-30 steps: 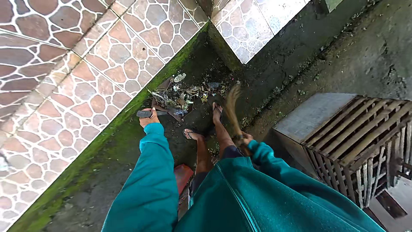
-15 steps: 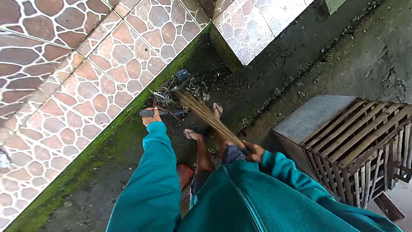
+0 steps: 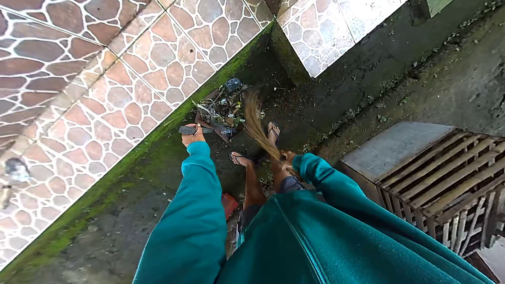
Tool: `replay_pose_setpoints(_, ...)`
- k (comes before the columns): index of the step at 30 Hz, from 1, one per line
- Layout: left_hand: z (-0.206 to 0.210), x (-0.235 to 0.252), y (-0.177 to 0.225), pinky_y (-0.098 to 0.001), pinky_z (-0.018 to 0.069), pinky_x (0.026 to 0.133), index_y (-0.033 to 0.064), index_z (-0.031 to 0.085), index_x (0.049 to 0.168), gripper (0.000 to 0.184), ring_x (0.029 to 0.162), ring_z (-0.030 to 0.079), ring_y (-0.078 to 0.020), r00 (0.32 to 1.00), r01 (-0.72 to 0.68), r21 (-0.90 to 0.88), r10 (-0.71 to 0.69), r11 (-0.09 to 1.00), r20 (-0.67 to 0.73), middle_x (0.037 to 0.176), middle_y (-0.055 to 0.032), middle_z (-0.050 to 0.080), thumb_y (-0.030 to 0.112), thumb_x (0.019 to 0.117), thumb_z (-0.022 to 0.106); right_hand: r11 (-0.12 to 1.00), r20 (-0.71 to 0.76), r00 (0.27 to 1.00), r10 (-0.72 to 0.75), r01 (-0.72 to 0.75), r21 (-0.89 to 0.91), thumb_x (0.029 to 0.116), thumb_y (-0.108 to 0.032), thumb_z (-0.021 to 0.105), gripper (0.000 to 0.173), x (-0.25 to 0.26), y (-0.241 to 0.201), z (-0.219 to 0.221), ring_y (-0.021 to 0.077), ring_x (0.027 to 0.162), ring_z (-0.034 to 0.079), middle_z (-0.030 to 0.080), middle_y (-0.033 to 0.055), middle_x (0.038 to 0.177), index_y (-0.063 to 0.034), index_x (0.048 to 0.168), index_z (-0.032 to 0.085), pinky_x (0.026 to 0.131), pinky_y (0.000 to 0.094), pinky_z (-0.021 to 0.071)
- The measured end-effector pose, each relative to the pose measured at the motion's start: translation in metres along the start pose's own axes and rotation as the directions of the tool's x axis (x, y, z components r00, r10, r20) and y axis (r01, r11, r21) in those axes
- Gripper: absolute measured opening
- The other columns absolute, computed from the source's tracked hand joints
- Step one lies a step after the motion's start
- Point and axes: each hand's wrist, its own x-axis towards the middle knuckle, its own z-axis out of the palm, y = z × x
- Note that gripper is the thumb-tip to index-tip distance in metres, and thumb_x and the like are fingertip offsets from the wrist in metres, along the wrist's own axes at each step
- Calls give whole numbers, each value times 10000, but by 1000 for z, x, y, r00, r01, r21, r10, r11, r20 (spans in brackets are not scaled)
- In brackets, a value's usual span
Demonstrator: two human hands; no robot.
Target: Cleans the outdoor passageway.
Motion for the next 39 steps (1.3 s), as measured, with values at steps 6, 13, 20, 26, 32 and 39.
replay_pose_setpoints(6,-2,-3,5,-440,463,1053,69,675,1260,347,1191,643,-267,1000,21,-3,-21,1000,19,1253,-174,687,258,969,692,986,71,993,-94,102,-131,916,-112,736,804,-56,9,12,401,1396,497,500,252,1511,-66,1605,322,1168,570,376)
replay_pose_setpoints(13,-11,-6,13,-445,458,1048,61,671,1261,331,1196,635,-273,999,35,4,-35,999,41,1250,-180,685,246,987,659,997,-136,990,43,-50,-51,846,-42,745,943,-174,26,-46,474,1175,622,609,318,1314,-75,1633,227,1017,623,475)
replay_pose_setpoints(20,-10,0,4,-437,458,1062,59,665,1275,344,1196,642,-267,999,44,-34,-43,998,13,1258,-175,686,244,986,665,996,-427,903,-39,70,55,690,-42,839,796,21,24,-100,421,939,704,702,249,1107,-70,1428,543,817,648,562)
replay_pose_setpoints(26,-8,2,0,-431,452,1068,64,669,1270,333,1210,634,-263,999,41,-56,-41,998,-1,1263,-173,683,233,983,666,925,-76,995,-61,28,-378,868,-46,747,796,-27,-37,-38,458,1216,616,602,305,1342,-37,1567,367,1018,608,489)
replay_pose_setpoints(32,-14,3,4,-432,462,1047,73,693,1232,295,1191,641,-256,1000,27,1,-27,1000,15,1249,-163,691,217,976,662,979,-57,997,54,-65,-193,944,-131,682,838,-136,43,-4,476,1218,615,617,296,1337,-160,1646,226,1045,637,459)
replay_pose_setpoints(39,-60,18,-39,-400,515,980,-13,678,1204,290,1082,668,-252,989,-133,-94,138,987,50,1202,-217,685,121,947,674,699,-237,965,111,93,709,818,-47,645,601,-149,54,69,191,895,646,674,165,1087,37,1401,531,826,398,544)
